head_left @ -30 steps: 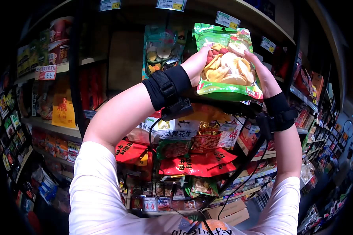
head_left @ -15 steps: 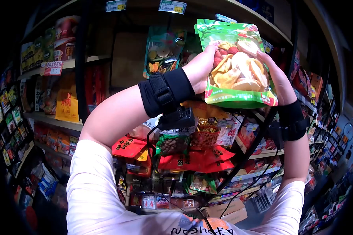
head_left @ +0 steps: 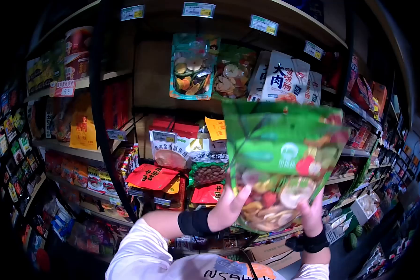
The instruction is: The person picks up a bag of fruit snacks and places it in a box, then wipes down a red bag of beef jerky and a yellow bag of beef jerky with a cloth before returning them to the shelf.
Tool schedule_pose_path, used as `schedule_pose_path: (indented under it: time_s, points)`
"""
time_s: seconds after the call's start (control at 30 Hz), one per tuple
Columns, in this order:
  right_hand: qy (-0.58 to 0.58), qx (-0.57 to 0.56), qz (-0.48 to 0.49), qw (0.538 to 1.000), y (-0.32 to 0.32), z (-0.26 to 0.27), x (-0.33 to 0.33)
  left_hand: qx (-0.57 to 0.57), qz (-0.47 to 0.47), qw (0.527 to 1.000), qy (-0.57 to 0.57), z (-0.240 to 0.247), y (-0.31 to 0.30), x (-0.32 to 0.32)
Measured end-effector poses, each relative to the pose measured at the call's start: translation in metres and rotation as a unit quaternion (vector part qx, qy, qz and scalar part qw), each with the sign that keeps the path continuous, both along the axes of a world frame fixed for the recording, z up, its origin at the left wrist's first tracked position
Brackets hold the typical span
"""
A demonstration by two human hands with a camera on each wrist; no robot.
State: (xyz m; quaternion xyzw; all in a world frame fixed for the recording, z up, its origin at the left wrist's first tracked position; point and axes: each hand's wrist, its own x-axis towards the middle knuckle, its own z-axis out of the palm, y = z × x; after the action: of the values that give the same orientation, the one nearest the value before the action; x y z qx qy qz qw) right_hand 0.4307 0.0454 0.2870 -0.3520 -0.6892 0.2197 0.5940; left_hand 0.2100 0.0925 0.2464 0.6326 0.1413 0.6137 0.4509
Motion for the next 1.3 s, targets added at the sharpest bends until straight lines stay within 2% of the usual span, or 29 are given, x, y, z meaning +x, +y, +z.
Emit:
schedule_pose_path:
  time_s: [0.1, 0.17, 0.2, 0.23, 0.3, 0.37, 0.43, 0.47, 0.5, 0.57, 0.67, 0.7, 0.73, 0.77, 0.83, 0.93, 1.03, 1.2, 1.3]
  points:
    - [0.02, -0.026, 0.024, 0.999, 0.003, -0.075, 0.022, 0.051, 0.048, 0.997, 0.037, -0.059, -0.004, 0.008]
    - [0.056, -0.079, -0.001, 0.995, -0.003, -0.102, 0.02, 0.008, 0.115, 0.989, 0.097, -0.106, 0.006, 0.018]
    - [0.058, -0.088, -0.028, 0.994, 0.003, -0.128, 0.031, -0.036, 0.081, 0.991, 0.098, -0.089, -0.006, 0.021]
    - [0.075, -0.128, -0.048, 0.988, -0.003, -0.13, 0.027, -0.039, 0.116, 0.984, 0.128, -0.102, 0.0, 0.028]
    - [0.184, -0.162, 0.0, 0.969, -0.002, -0.162, 0.034, -0.07, 0.097, 0.971, 0.207, -0.1, 0.0, 0.037]
    - [0.274, -0.211, 0.037, 0.938, -0.004, -0.193, 0.042, -0.074, 0.012, 0.968, 0.239, -0.128, 0.019, 0.05]
    - [0.349, -0.257, 0.071, 0.898, -0.01, -0.229, 0.053, -0.127, -0.037, 0.939, 0.318, -0.156, 0.025, 0.064]
    - [0.388, -0.304, 0.089, 0.865, -0.012, -0.259, 0.068, -0.092, -0.06, 0.942, 0.317, -0.153, 0.021, 0.067]
    - [0.417, -0.333, 0.093, 0.84, -0.02, -0.264, 0.069, -0.084, -0.095, 0.943, 0.307, -0.176, 0.028, 0.076]
    - [0.47, -0.385, 0.1, 0.788, -0.034, -0.266, 0.073, -0.199, -0.232, 0.906, 0.292, -0.187, 0.026, 0.084]
    - [0.489, -0.396, 0.079, 0.773, -0.048, -0.286, 0.082, -0.205, -0.282, 0.9, 0.261, -0.225, 0.024, 0.092]
    - [0.496, -0.401, 0.084, 0.765, -0.052, -0.293, 0.085, -0.227, -0.291, 0.897, 0.243, -0.231, 0.022, 0.091]
    - [0.501, -0.402, 0.09, 0.761, -0.054, -0.297, 0.085, -0.268, -0.28, 0.88, 0.274, -0.229, 0.019, 0.087]
    - [0.502, -0.4, 0.084, 0.763, -0.057, -0.3, 0.085, -0.241, -0.258, 0.899, 0.258, -0.247, 0.02, 0.09]
    - [0.533, -0.405, 0.082, 0.738, -0.059, -0.306, 0.085, -0.267, -0.217, 0.895, 0.286, -0.24, 0.014, 0.084]
    - [0.517, -0.396, 0.085, 0.754, -0.056, -0.302, 0.083, -0.353, -0.224, 0.873, 0.251, -0.237, 0.014, 0.081]
    - [0.521, -0.403, 0.104, 0.746, -0.054, -0.307, 0.08, -0.279, -0.225, 0.916, 0.181, -0.251, 0.018, 0.081]
    - [0.528, -0.391, 0.129, 0.743, -0.049, -0.307, 0.07, -0.341, -0.283, 0.892, 0.092, -0.246, 0.02, 0.071]
    - [0.518, -0.386, 0.165, 0.745, -0.044, -0.302, 0.066, -0.364, -0.286, 0.883, 0.072, -0.232, 0.013, 0.057]
